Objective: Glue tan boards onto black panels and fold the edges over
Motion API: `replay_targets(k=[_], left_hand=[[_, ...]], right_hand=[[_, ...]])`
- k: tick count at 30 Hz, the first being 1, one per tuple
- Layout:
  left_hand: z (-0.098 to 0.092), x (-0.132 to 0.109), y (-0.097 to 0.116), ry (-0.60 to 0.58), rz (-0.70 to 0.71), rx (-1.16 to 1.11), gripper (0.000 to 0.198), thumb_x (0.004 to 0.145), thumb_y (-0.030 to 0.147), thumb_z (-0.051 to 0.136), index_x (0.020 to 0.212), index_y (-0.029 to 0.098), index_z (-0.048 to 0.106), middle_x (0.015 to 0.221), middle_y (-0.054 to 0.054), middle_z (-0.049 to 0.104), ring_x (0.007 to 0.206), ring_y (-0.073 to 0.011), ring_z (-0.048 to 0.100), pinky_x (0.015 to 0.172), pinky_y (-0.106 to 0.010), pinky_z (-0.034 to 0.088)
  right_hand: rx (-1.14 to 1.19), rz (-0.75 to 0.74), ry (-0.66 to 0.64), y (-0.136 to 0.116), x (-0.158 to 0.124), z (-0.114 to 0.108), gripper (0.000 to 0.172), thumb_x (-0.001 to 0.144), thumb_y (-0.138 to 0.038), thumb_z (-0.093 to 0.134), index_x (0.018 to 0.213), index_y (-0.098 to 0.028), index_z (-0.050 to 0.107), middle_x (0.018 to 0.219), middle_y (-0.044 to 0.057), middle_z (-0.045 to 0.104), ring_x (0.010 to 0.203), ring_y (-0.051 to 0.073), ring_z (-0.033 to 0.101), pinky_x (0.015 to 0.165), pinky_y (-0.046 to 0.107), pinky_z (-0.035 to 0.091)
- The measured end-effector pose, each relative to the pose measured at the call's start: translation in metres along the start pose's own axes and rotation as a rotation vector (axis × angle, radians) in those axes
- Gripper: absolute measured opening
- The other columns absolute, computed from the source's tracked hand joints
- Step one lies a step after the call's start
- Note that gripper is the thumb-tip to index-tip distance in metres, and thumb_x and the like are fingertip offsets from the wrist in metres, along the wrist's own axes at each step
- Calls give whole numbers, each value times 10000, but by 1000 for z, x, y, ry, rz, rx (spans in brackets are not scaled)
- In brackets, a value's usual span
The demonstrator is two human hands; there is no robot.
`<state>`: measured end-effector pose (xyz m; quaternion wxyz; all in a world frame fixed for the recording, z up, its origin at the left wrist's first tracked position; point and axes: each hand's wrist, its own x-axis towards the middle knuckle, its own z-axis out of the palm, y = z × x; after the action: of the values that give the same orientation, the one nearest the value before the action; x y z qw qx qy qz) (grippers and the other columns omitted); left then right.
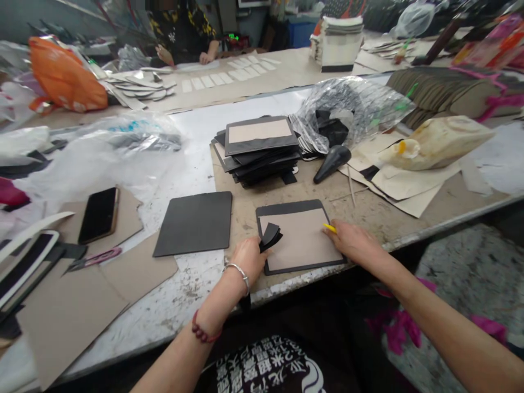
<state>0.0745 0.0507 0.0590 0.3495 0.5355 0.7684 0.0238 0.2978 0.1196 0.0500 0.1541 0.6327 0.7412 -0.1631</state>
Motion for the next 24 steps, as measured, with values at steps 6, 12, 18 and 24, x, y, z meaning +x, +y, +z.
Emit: replay_targets(k=[6,12,18,24], left_hand=[[4,1,-2,29,9,5,125,779,283,584,797,163,616,643,-38,646,622,-156,617,595,-229,434],[2,-4,2,54,10,17,101,782,260,585,781,167,622,641,-33,641,646,-160,615,601,-229,428],[4,-6,2,77,16,34,108,790,252,575,801,153,615,645,-42,638,654,-163,610,598,-232,415],[4,-7,2,84,13,49,120,797,257,559,811,149,609,652,-53,642,684,-176,614,620,-242,413]], right_hand=[[-1,-6,5,-1,0,-1,388,881,-425,289,988,-161,553,892,154,641,893,313,599,717,391,415],[19,-10,17,-1,-2,-2,396,884,-431,285,978,-158,556,923,154,637,907,303,591,724,379,414],[18,-19,34,-1,-2,-2,386,886,-423,288,978,-157,552,936,149,641,906,297,596,729,381,419],[19,-40,40,-2,-3,-3,382,894,-407,290,1019,-155,549,946,148,648,923,281,597,744,368,419]])
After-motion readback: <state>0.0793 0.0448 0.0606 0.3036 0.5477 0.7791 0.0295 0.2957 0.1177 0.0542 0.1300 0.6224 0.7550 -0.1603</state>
